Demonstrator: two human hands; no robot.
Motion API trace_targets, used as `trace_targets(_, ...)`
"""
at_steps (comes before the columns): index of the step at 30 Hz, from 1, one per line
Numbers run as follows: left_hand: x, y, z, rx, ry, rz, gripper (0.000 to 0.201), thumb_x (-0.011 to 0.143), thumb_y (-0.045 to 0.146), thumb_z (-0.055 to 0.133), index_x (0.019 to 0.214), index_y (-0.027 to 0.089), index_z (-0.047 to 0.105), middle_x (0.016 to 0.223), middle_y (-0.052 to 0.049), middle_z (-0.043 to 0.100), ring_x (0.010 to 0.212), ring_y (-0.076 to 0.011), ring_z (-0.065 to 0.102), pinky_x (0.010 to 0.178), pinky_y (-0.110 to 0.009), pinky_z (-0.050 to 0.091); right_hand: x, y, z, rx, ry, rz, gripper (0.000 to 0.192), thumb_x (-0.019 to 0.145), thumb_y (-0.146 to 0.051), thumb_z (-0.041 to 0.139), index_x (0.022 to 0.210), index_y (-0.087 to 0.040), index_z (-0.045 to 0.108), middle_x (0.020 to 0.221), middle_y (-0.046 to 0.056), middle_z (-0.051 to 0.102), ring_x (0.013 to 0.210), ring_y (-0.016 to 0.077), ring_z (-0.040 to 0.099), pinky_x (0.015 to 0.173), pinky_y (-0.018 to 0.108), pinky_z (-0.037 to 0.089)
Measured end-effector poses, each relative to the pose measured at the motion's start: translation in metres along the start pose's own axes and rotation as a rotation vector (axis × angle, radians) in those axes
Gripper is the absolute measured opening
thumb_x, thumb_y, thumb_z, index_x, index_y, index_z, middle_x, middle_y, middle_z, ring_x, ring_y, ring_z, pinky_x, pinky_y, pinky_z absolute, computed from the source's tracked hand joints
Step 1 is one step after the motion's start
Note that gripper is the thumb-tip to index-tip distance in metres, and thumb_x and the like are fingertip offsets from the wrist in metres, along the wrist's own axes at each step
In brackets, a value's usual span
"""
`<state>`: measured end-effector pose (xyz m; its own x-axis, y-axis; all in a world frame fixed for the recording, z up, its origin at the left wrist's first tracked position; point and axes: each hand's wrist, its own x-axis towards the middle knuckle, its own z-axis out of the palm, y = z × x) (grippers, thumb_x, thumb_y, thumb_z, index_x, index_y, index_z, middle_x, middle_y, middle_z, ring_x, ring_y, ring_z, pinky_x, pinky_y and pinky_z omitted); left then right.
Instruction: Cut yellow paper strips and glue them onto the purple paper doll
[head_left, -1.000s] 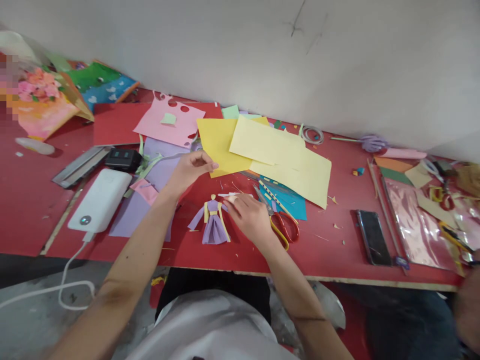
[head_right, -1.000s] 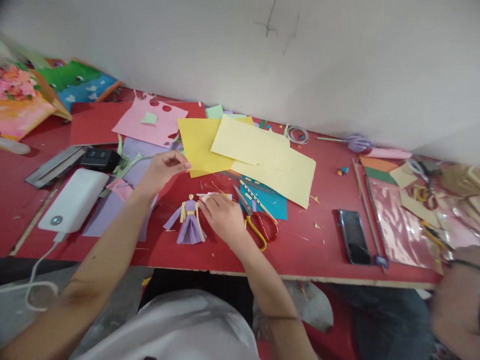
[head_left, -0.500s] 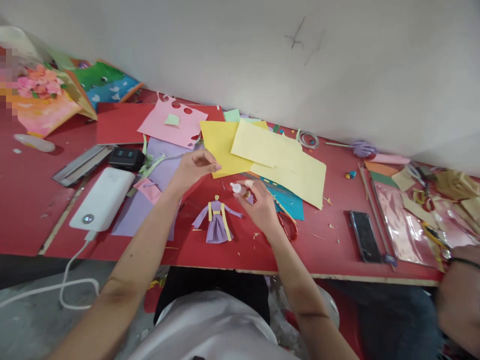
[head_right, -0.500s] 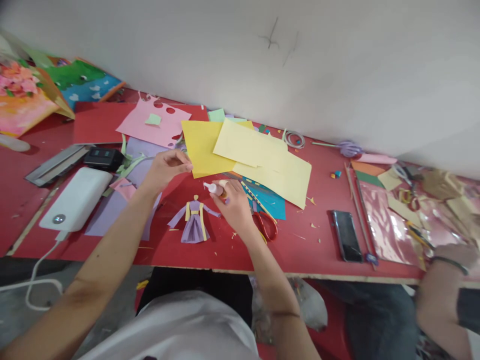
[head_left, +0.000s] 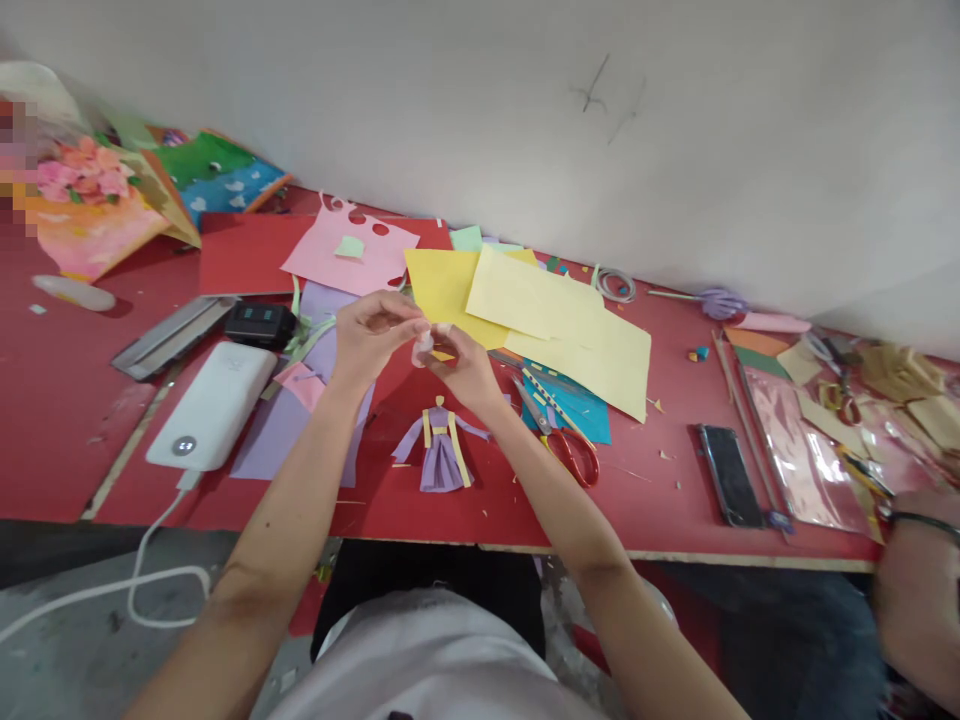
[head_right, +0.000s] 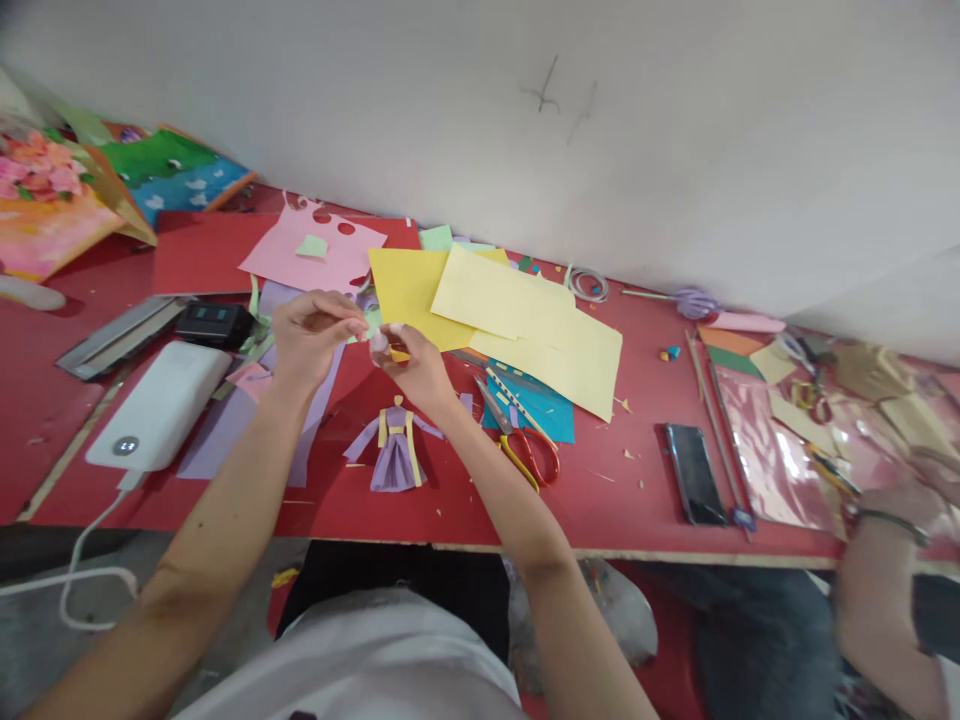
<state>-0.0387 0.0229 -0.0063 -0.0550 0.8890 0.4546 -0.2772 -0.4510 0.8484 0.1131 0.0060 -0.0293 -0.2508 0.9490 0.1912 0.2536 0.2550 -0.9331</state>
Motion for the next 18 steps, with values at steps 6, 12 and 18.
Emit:
trace_targets(6,-0.004,0.002,0.009,-0.01,-0.055,0.024,0.029,0.061,0.03,0.091,0.068,0.018,0.066,0.07,-0.001,0.069,0.06,-0.0106,0.065,0.055,-0.023,0.053,-0.018,0.011,-0.066,-0.334,0.001,-0.043,0.028,0.087,-0.038,0.064,0.111,-0.024,0.065,0.115,0.007,0.069,0.107,0.0216,0.066,0.094,0.038,0.055)
trace_targets(12,-0.012,0.014,0.014,0.005,-0.127,-0.051,0.019,0.068,0.025,0.086,0.065,0.016,0.07,0.07,-0.003,0.073,0.054,-0.0122,0.066,0.05,-0.025,0.054,-0.022,0.044,-0.16,-0.916,0.182,0.016,0.045,0.086,-0.037,0.064,0.126,-0.016,0.059,0.139,0.018,0.057,0.137,0.0319,0.044,0.113,0.053,0.036)
trace_targets(18,-0.014,0.031,0.018,-0.067,-0.485,-0.241,0.013,0.073,0.029,0.083,0.067,0.02,0.075,0.079,-0.008,0.077,0.064,-0.0187,0.072,0.055,-0.029,0.057,-0.013,0.056,-0.167,-1.156,0.044,0.14,0.041,0.092,-0.03,0.056,0.129,-0.012,0.059,0.121,0.018,0.069,0.11,0.0306,0.064,0.099,0.046,0.046)
